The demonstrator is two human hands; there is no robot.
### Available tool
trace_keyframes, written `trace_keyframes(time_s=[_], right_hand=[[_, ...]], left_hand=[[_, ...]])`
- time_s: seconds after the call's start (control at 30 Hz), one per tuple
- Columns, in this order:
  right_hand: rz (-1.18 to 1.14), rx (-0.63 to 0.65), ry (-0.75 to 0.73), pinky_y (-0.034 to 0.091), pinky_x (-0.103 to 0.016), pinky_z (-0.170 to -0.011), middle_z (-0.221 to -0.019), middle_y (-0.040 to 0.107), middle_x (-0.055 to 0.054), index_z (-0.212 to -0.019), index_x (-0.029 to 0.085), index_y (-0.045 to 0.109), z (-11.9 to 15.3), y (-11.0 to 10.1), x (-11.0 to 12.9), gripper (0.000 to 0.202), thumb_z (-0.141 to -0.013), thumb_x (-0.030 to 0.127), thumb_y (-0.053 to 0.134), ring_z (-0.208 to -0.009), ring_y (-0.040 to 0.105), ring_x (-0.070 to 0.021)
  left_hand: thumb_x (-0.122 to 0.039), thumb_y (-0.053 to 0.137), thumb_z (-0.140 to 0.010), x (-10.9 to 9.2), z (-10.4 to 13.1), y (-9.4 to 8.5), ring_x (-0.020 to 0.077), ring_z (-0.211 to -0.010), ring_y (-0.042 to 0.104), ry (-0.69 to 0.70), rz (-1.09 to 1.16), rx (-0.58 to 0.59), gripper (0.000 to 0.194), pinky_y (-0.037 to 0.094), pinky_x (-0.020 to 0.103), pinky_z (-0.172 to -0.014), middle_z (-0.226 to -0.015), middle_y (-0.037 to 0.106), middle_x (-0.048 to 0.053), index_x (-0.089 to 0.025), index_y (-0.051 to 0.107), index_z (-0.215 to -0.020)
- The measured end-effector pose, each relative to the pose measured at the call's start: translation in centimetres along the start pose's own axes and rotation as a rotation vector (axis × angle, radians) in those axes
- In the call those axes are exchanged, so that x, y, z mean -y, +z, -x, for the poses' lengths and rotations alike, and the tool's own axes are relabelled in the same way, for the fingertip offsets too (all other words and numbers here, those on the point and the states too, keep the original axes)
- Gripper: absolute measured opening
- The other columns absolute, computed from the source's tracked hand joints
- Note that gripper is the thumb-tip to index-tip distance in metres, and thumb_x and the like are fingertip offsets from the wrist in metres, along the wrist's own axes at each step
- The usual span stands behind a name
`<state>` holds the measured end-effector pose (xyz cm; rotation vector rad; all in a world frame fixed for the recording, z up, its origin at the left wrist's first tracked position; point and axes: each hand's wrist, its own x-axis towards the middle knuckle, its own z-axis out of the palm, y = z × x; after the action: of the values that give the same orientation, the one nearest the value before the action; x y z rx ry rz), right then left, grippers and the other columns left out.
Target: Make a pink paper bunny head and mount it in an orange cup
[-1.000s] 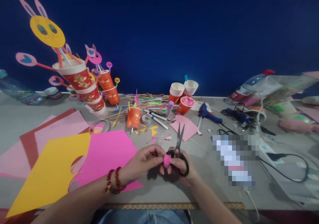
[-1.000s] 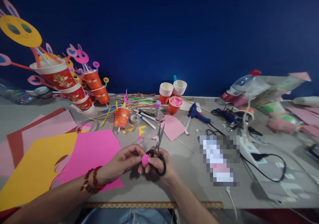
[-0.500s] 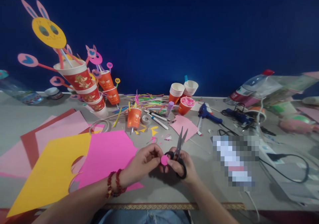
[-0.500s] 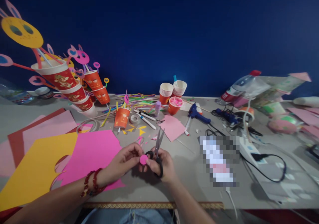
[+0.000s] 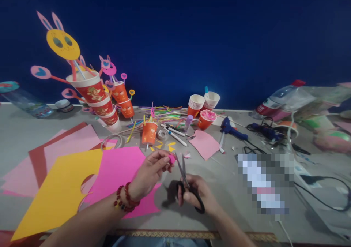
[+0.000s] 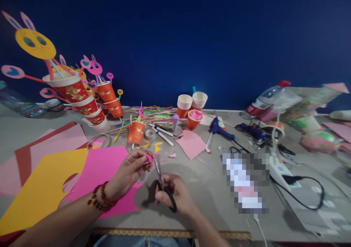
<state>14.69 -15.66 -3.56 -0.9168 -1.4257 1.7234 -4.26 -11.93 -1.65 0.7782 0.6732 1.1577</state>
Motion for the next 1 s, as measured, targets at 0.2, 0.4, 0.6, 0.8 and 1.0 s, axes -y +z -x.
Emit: trace_keyframes(time_s=[0.2, 0.4, 0.6, 0.8, 1.0], right_hand=[[0.029, 0.015, 0.118, 0.038, -0.023, -0.051, -0.057, 0.06, -0.001, -0.069, 0.017, 0.056, 0.0, 0.6, 0.2, 0.064, -0.063, 0.078, 0.071, -0.051, 0.056, -0.0134], [0.05, 0.014, 0.176, 0.038, -0.021, -0.049, -0.056, 0.06, 0.001, -0.069, 0.017, 0.056, -0.1, 0.8, 0.3, 0.063, -0.061, 0.077, 0.073, -0.05, 0.056, -0.0123], [0.01, -0.005, 0.118, 0.039, -0.024, -0.052, -0.058, 0.06, 0.0, -0.068, 0.018, 0.055, -0.2, 0.7, 0.3, 0.059, -0.065, 0.075, 0.072, -0.051, 0.056, -0.0134], [-0.008, -0.005, 0.074, 0.04, -0.024, -0.053, -0.058, 0.061, -0.001, -0.068, 0.018, 0.056, -0.1, 0.5, 0.6, 0.057, -0.067, 0.073, 0.072, -0.051, 0.056, -0.0135], [-0.007, -0.03, 0.121, 0.039, -0.022, -0.045, -0.053, 0.055, 0.003, -0.063, 0.021, 0.047, -0.3, 0.5, 0.4, 0.062, -0.061, 0.077, 0.073, -0.044, 0.05, -0.011]], left_hand=[[-0.025, 0.077, -0.08, -1.0, -0.5, -0.2, 0.0119, -0.077, 0.061, 0.025, 0.197, -0.068, 0.012, 0.049, 0.022, -0.067, -0.094, 0.071, 0.005, -0.017, 0.068, -0.08], [-0.026, 0.08, -0.078, -1.3, -0.3, 0.0, 0.0117, -0.076, 0.06, -0.003, 0.172, -0.1, 0.016, 0.049, 0.022, -0.066, -0.091, 0.07, 0.004, -0.016, 0.067, -0.078], [-0.029, 0.077, -0.08, -0.3, 0.2, 0.1, 0.0096, -0.066, 0.057, 0.01, 0.015, -0.072, 0.018, 0.047, 0.023, -0.066, -0.081, 0.063, 0.0, -0.016, 0.065, -0.078], [-0.028, 0.074, -0.083, 0.3, 0.3, 0.1, 0.0096, -0.065, 0.058, 0.05, -0.106, -0.008, 0.017, 0.046, 0.024, -0.067, -0.08, 0.061, -0.001, -0.016, 0.063, -0.077], [-0.029, 0.074, -0.083, 0.4, 0.3, 0.1, 0.0103, -0.066, 0.059, 0.048, -0.12, -0.011, 0.017, 0.047, 0.025, -0.066, -0.082, 0.061, -0.001, -0.016, 0.063, -0.079]])
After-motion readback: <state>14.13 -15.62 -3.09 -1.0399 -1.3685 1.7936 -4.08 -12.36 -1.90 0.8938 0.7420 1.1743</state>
